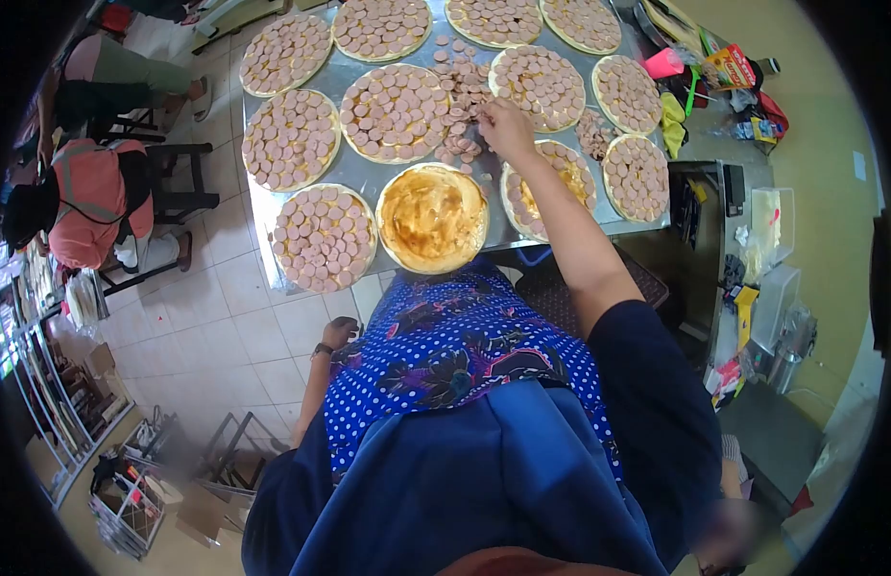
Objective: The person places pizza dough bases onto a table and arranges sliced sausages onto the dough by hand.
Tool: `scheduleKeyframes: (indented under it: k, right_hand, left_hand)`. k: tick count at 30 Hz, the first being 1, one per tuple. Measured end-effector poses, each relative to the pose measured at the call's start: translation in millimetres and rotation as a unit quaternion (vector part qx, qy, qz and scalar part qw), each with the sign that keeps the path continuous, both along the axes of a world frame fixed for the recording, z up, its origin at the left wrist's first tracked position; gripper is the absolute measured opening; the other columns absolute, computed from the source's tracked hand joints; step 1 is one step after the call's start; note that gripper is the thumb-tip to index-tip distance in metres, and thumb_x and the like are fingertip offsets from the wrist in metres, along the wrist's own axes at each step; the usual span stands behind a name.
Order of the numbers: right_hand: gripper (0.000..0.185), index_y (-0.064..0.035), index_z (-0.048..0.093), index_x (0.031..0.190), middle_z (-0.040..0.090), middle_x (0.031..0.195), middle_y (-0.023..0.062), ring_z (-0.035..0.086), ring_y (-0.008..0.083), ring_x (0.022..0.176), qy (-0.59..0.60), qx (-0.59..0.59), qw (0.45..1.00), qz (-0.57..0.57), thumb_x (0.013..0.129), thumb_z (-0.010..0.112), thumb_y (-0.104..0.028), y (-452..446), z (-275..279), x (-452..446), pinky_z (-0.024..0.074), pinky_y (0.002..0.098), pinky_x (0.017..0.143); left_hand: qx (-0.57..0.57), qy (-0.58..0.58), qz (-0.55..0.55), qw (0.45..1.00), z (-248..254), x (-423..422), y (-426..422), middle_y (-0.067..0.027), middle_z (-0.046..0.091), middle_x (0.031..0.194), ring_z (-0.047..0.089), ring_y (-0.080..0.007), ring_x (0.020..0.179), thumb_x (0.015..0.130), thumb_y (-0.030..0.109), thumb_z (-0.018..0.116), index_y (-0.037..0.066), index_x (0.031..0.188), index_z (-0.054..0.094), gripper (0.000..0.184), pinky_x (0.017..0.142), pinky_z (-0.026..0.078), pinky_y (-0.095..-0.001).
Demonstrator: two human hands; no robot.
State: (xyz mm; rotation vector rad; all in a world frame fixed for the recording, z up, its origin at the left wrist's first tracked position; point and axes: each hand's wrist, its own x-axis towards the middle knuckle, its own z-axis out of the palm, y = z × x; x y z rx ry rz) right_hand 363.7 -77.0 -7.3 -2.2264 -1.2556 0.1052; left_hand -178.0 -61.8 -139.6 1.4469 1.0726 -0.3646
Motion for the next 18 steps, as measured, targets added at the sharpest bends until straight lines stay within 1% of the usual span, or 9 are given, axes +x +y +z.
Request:
scheduleKeyframes:
  k: [5, 9, 11, 12, 13, 14, 15, 17, 18]
  right_hand:
    - [0.021, -0.0108, 0.064, 0.094, 0.057, 0.097, 0.0060, 0.055, 0.0257, 0.090, -0.132, -0.100, 0.986, 0.033, 0.073, 0.061, -0.015, 22.9, -15.4, 0.9, 0.0434, 0.0381, 0.078]
    - [0.019, -0.0099, 0.065, 0.091, 0.059, 0.091, 0.0064, 0.056, 0.0250, 0.084, -0.159, -0.072, 0.983, 0.054, 0.073, 0.061, -0.015, 14.6, -12.4, 5.7, 0.0442, 0.0362, 0.075]
    - [0.017, -0.0077, 0.064, 0.091, 0.061, 0.085, 0.0073, 0.058, 0.0226, 0.077, 0.038, -0.001, 0.999, -0.032, 0.075, 0.059, -0.009, 5.7, -4.5, 0.3, 0.0463, 0.0343, 0.067]
    - [0.017, -0.0077, 0.064, 0.091, 0.061, 0.085, 0.0073, 0.058, 0.0226, 0.077, 0.036, -0.003, 0.999, -0.033, 0.075, 0.059, -0.009, 0.6, 1.6, 1.0, 0.0463, 0.0343, 0.067]
    - [0.016, -0.0057, 0.064, 0.092, 0.062, 0.084, 0.0062, 0.057, 0.0187, 0.072, 0.286, 0.034, 0.953, -0.094, 0.077, 0.057, -0.008, -7.4, 8.5, 4.5, 0.0458, 0.0302, 0.063]
    - [0.016, -0.0038, 0.063, 0.093, 0.062, 0.084, 0.0050, 0.056, 0.0149, 0.067, 0.515, 0.070, 0.841, -0.149, 0.079, 0.056, -0.007, -18.3, 13.7, 7.8, 0.0454, 0.0260, 0.059]
    - [0.016, -0.0038, 0.063, 0.093, 0.062, 0.084, 0.0050, 0.056, 0.0149, 0.067, 0.514, 0.070, 0.841, -0.153, 0.079, 0.056, -0.007, -32.9, 15.9, 11.5, 0.0454, 0.0260, 0.059]
    - [0.019, -0.0016, 0.061, 0.098, 0.061, 0.085, 0.0030, 0.054, 0.0097, 0.065, 0.618, 0.206, 0.743, -0.153, 0.080, 0.056, -0.007, -69.3, 19.8, 22.6, 0.0429, 0.0200, 0.057]
    - [0.021, -0.0012, 0.059, 0.100, 0.061, 0.084, 0.0034, 0.054, 0.0101, 0.066, 0.605, 0.202, 0.751, -0.170, 0.079, 0.057, -0.006, -90.0, 20.5, 29.4, 0.0430, 0.0204, 0.057]
  left_hand:
    - [-0.046, 0.061, 0.080, 0.994, 15.2, -0.3, -7.9, -0.0121, 0.066, 0.085, 0.064, -0.0190, 0.072, 0.081, 0.020, 0.056, -0.003, 0.098, 0.060, 0.028, 0.062, 0.051, -0.0294]
    - [-0.034, 0.039, 0.058, 0.997, -42.7, -41.0, -17.3, -0.0115, 0.066, 0.087, 0.064, -0.0195, 0.076, 0.083, 0.018, 0.055, -0.003, 0.097, 0.061, 0.026, 0.066, 0.052, -0.0296]
    - [-0.025, 0.044, 0.044, 0.998, -42.9, -42.3, -15.2, -0.0117, 0.066, 0.087, 0.064, -0.0197, 0.077, 0.082, 0.017, 0.055, -0.004, 0.097, 0.060, 0.026, 0.067, 0.052, -0.0295]
    - [-0.015, 0.050, 0.030, 0.998, -35.1, -38.0, -13.7, -0.0120, 0.066, 0.087, 0.064, -0.0199, 0.077, 0.082, 0.016, 0.055, -0.004, 0.097, 0.060, 0.026, 0.068, 0.052, -0.0294]
    - [-0.017, 0.049, 0.029, 0.998, -28.1, -32.0, -12.4, -0.0120, 0.066, 0.087, 0.064, -0.0199, 0.077, 0.082, 0.016, 0.055, -0.004, 0.097, 0.060, 0.026, 0.068, 0.052, -0.0294]
    - [-0.047, 0.057, 0.062, 0.995, -21.5, -25.2, -10.0, -0.0125, 0.066, 0.088, 0.064, -0.0200, 0.077, 0.082, 0.015, 0.055, -0.005, 0.098, 0.059, 0.026, 0.067, 0.052, -0.0294]
    - [-0.077, 0.066, 0.093, 0.990, -14.1, -18.2, -6.0, -0.0129, 0.065, 0.088, 0.064, -0.0201, 0.077, 0.081, 0.015, 0.055, -0.005, 0.099, 0.059, 0.026, 0.067, 0.052, -0.0294]
    - [-0.077, 0.065, 0.074, 0.992, -2.4, -6.6, 3.9, -0.0134, 0.065, 0.089, 0.064, -0.0197, 0.077, 0.081, 0.014, 0.055, -0.005, 0.100, 0.058, 0.027, 0.065, 0.052, -0.0287]
    - [-0.069, 0.061, 0.076, 0.993, 1.8, -1.2, 8.4, -0.0132, 0.065, 0.089, 0.064, -0.0192, 0.077, 0.081, 0.014, 0.055, -0.005, 0.099, 0.058, 0.026, 0.064, 0.052, -0.0283]
